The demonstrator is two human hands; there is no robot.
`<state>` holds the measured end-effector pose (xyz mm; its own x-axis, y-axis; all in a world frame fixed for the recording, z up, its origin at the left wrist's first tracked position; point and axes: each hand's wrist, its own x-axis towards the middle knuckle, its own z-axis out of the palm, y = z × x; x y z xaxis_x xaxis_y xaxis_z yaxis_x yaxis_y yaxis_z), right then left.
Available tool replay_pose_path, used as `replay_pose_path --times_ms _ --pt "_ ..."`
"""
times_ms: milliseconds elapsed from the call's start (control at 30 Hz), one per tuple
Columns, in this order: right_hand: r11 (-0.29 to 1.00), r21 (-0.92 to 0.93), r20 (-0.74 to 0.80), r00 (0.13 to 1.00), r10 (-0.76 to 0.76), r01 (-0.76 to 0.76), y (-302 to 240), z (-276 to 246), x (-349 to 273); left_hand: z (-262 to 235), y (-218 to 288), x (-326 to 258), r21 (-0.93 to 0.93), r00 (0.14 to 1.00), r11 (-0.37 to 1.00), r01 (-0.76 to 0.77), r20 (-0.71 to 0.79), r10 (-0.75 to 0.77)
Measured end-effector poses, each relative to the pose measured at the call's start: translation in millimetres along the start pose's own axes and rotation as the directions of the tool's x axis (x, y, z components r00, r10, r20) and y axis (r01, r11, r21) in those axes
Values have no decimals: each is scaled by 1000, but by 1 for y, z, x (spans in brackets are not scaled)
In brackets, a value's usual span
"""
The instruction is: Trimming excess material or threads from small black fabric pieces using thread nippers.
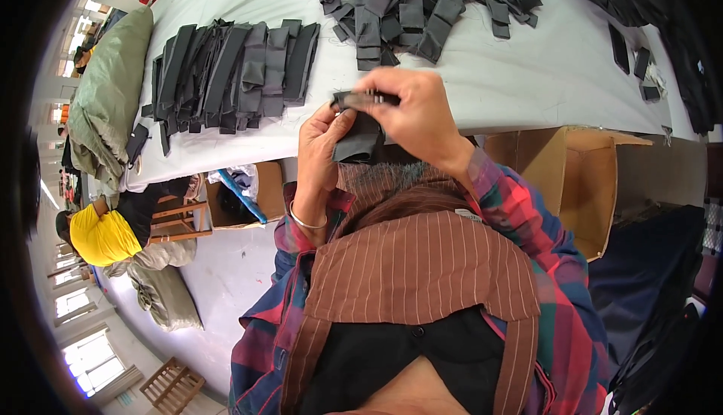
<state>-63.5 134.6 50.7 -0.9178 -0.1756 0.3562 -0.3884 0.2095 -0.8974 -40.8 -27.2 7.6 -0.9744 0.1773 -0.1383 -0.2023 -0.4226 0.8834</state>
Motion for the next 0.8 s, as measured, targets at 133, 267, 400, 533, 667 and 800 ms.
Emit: replay_pose_path --times_ms 133,267,400,533,667,800 --pt "984 -129 83 990 -112 122 16 3 -14 3 2 0 -28 999 1000 -10 -45 9" --pt "989 -109 67 994 -90 97 17 3 -13 9 9 -3 -41 999 999 -31 -46 29" --pt "993 -108 84 996 -37 46 19 2 -9 7 4 -3 -55 990 993 -102 -105 96" --pt "990 -123 143 988 -57 75 12 -2 -8 2 4 -2 -35 988 999 -34 -150 29" --pt "940 -271 162 972 -169 209 -1 -21 2 -3 8 -5 -7 985 1000 -29 -173 27" --pt "742 -526 223 910 -351 415 2 -30 13 -1 13 -8 43 984 999 12 -175 -4"
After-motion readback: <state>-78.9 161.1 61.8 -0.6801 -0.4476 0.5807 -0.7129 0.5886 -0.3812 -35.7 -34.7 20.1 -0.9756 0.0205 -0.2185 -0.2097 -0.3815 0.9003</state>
